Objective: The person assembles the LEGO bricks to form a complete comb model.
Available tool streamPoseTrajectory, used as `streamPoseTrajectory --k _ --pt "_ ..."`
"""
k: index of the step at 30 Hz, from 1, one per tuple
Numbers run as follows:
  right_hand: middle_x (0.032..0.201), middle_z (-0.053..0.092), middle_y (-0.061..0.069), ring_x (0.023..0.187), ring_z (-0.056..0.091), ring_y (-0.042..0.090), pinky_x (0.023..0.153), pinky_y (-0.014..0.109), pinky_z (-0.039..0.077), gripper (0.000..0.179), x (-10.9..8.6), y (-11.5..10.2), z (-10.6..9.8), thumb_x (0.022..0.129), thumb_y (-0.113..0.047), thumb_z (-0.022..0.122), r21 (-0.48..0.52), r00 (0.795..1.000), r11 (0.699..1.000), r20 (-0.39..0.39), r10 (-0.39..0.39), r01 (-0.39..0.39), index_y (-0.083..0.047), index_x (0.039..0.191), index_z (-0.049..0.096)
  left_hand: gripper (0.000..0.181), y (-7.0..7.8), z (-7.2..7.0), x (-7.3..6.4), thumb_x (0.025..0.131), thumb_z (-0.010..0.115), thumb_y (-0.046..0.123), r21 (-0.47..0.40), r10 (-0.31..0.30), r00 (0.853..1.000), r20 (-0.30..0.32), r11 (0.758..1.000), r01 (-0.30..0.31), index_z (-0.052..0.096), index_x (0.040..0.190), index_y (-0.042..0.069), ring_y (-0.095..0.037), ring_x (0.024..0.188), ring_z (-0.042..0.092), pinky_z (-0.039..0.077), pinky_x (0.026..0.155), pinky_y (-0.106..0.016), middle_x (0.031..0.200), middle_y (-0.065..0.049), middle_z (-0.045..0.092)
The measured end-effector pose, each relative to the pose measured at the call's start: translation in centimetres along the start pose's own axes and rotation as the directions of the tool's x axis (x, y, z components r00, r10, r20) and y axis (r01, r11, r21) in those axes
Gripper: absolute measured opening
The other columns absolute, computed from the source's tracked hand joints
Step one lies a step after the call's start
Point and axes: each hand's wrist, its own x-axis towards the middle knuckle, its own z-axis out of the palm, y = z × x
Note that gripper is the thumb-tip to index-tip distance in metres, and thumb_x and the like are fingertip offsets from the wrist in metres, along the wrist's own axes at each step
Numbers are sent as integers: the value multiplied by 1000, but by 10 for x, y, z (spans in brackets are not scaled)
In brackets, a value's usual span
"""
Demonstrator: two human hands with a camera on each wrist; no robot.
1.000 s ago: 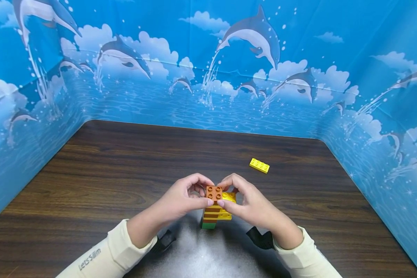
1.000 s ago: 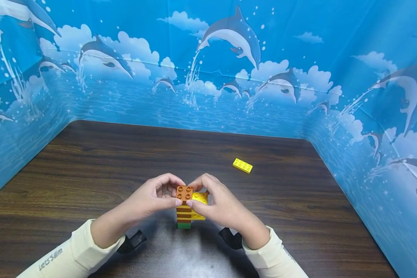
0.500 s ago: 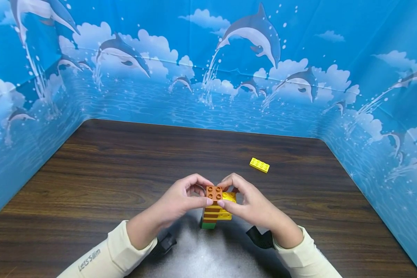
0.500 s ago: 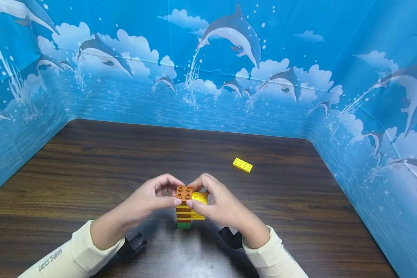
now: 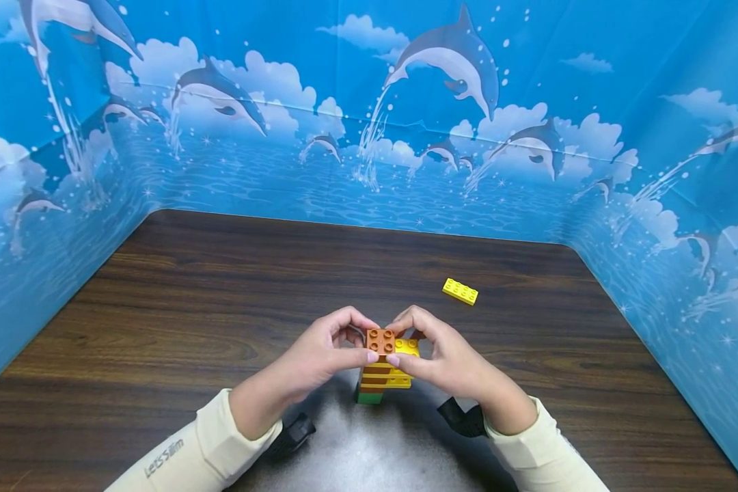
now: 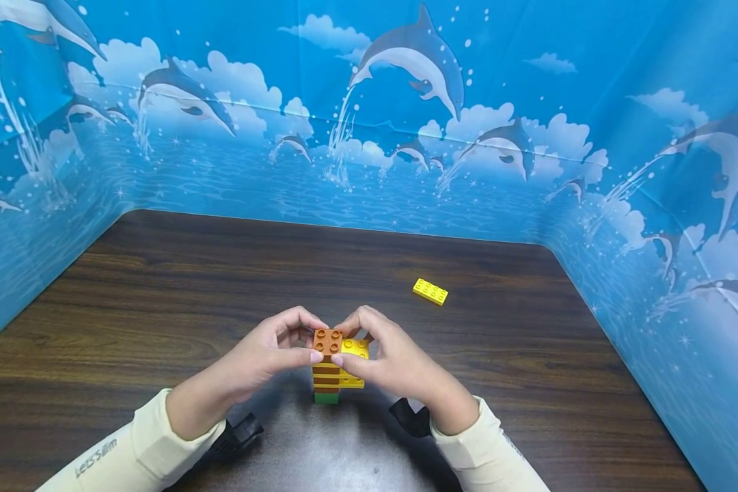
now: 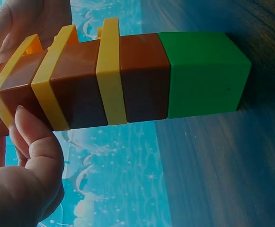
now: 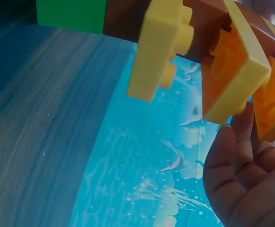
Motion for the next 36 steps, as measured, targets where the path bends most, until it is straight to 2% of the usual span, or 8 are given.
streamPoseTrajectory --k 10,18,22,25,30,36 --pt "102 54 -6 93 51 12 80 32 44 27 -1 5 -2 82 -16 64 -5 1000 1000 2 0 0 -18 107 54 32 -1 0 1 80 65 11 5 1 1000 4 1000 -1 51 107 0 -23 85 48 45 70 -29 95 -10 50" --pt "111 54 -3 101 50 14 85 35 43 31 -3 22 -11 85 -16 58 21 1000 1000 12 0 -1 -16 116 53 33 0 1 1 79 65 10 11 -1 1000 -5 1000 1 51 106 -1 -22 85 49 44 72 -30 92 -10 51" --pt "113 54 1 103 50 15 86 42 42 30 0 34 -17 86 -19 57 -6 998 998 -22 63 -63 -14 116 53 33 0 1 1 79 65 10 9 -8 1000 -4 1000 8 51 106 -1 -22 84 49 44 71 -30 92 -10 51" --pt "114 53 3 103 50 19 86 44 41 32 3 45 -23 86 -25 58 -28 988 989 -56 141 -143 -14 116 53 33 0 2 1 79 65 9 11 -9 1000 -8 1000 9 51 106 -1 -21 83 49 44 72 -29 92 -10 51" --pt "119 51 7 107 48 25 85 42 40 41 11 68 -35 85 -37 59 -57 956 957 -100 277 -283 -16 118 51 33 0 3 1 77 65 8 13 -7 1000 -22 1000 7 51 106 -2 -21 83 49 43 72 -29 91 -9 52" --pt "121 49 13 112 45 29 89 47 38 50 21 98 -51 83 -43 58 -75 916 920 -152 370 -384 -12 121 49 34 0 3 0 76 66 7 14 -5 999 -32 1000 5 52 105 -2 -20 83 49 43 71 -28 90 -9 52"
